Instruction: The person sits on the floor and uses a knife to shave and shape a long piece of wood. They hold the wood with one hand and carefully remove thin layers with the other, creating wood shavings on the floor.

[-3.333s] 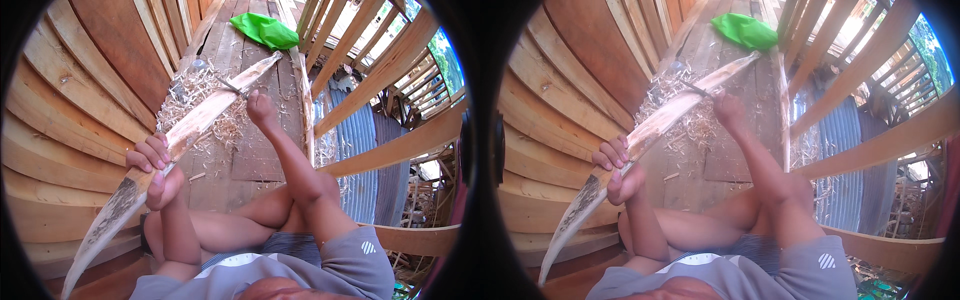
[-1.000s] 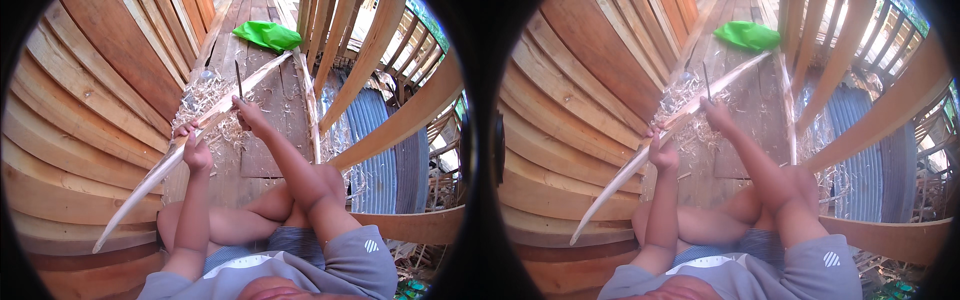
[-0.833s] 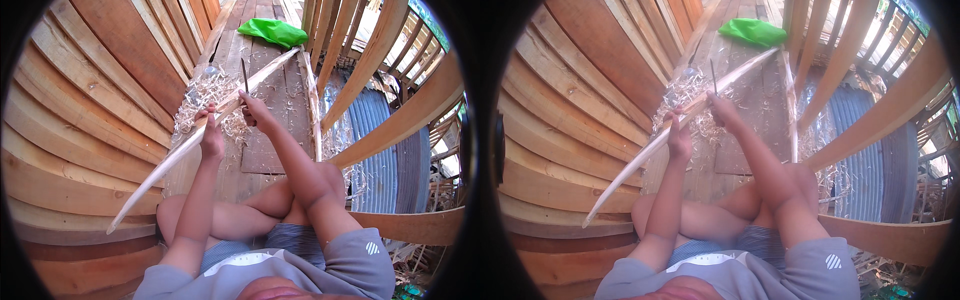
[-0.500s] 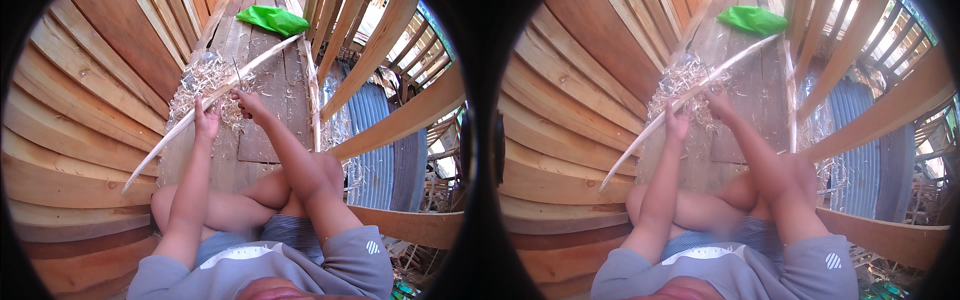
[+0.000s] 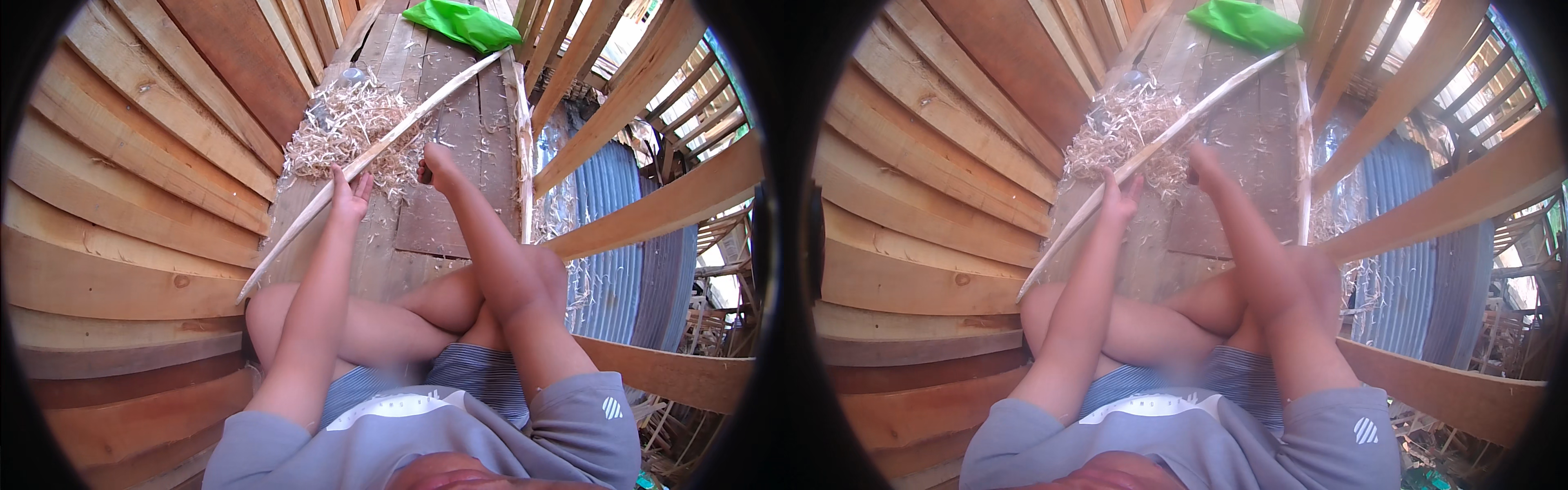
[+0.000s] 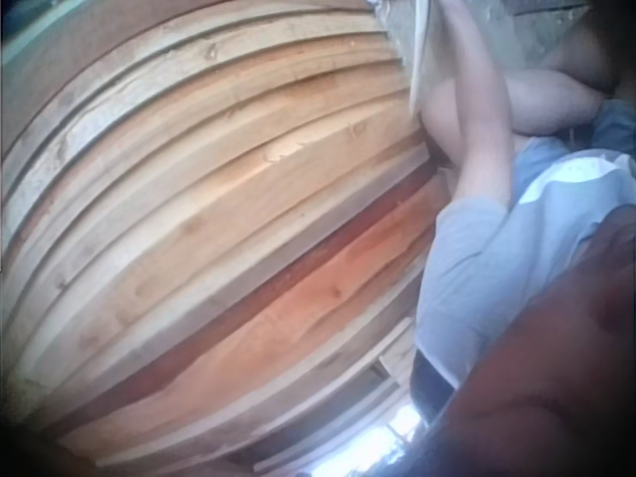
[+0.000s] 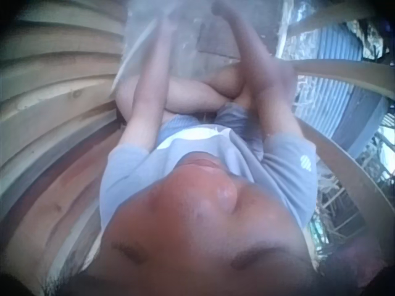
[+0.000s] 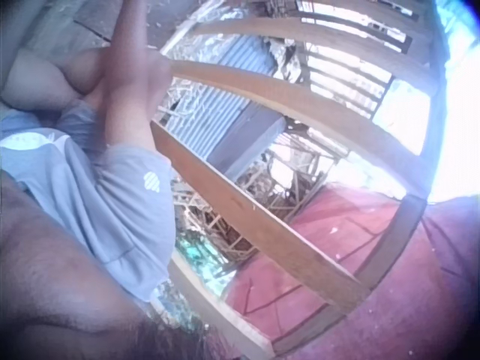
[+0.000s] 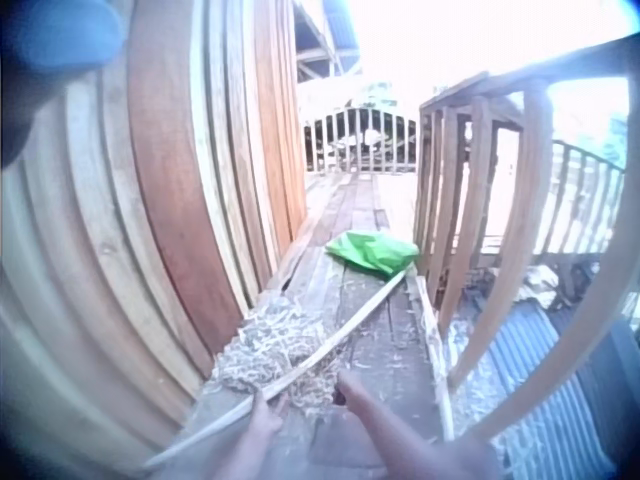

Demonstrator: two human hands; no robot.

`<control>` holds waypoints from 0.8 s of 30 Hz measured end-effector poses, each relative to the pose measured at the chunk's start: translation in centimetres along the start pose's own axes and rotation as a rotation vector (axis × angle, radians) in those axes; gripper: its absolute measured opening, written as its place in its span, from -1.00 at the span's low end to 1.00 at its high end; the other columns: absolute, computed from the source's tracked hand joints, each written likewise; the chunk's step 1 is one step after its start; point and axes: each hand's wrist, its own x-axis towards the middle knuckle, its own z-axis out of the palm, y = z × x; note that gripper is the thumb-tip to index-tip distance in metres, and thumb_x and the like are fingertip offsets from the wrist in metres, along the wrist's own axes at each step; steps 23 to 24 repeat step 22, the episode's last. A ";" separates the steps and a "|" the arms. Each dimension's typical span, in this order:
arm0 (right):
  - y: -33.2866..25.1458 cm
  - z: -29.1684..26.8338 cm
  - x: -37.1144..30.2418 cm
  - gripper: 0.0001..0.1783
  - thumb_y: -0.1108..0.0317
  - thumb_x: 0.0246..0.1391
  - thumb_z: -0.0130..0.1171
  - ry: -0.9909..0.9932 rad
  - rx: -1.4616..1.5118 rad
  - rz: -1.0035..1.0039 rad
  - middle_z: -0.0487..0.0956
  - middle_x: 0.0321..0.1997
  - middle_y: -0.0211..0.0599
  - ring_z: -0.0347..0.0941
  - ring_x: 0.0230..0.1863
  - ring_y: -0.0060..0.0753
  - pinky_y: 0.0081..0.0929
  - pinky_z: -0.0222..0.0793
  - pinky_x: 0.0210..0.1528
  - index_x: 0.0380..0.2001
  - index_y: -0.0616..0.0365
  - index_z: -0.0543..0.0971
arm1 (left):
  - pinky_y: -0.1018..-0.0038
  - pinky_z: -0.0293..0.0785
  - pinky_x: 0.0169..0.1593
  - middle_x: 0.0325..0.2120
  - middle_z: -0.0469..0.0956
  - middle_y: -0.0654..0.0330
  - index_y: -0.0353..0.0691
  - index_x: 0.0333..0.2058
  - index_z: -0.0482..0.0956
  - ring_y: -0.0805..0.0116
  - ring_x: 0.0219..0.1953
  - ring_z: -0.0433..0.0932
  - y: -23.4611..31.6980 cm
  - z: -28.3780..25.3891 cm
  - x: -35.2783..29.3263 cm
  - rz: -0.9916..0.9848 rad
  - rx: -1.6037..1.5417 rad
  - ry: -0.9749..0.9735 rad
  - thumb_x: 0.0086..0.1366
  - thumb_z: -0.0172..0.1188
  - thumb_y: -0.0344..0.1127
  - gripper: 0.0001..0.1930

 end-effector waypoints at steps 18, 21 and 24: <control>2.1 -1.1 -3.7 -0.90 0.36 0.14 -0.14 -0.091 -0.494 -0.092 0.34 -0.58 -0.37 0.30 -0.65 -0.48 -0.35 0.31 -0.64 -0.37 0.11 0.35 | 0.22 0.37 0.22 -0.11 0.61 0.08 -0.27 -0.09 0.57 0.07 0.15 0.48 16.7 -0.4 -27.8 1.646 1.158 -0.077 0.19 0.18 -0.44 -0.72; 1.7 -0.6 -6.9 -0.86 0.33 0.14 -0.07 -0.158 -0.633 -0.114 0.36 -0.57 -0.34 0.33 -0.65 -0.45 -0.33 0.33 -0.66 -0.34 0.18 0.38 | -0.06 -0.08 0.40 0.12 0.49 0.17 -0.01 -0.01 0.57 -0.10 0.33 0.22 23.7 -3.3 -34.6 2.406 1.286 0.737 0.16 0.21 -0.36 -0.63; 1.1 0.1 -8.4 -0.82 0.30 0.14 -0.02 -0.208 -0.670 -0.120 0.36 -0.57 -0.32 0.33 -0.65 -0.43 -0.33 0.33 -0.66 -0.31 0.21 0.39 | -0.16 -0.20 0.42 0.13 0.48 0.16 0.04 0.04 0.55 -0.09 0.34 0.22 26.6 -4.6 -36.0 2.538 1.266 0.907 0.15 0.24 -0.30 -0.58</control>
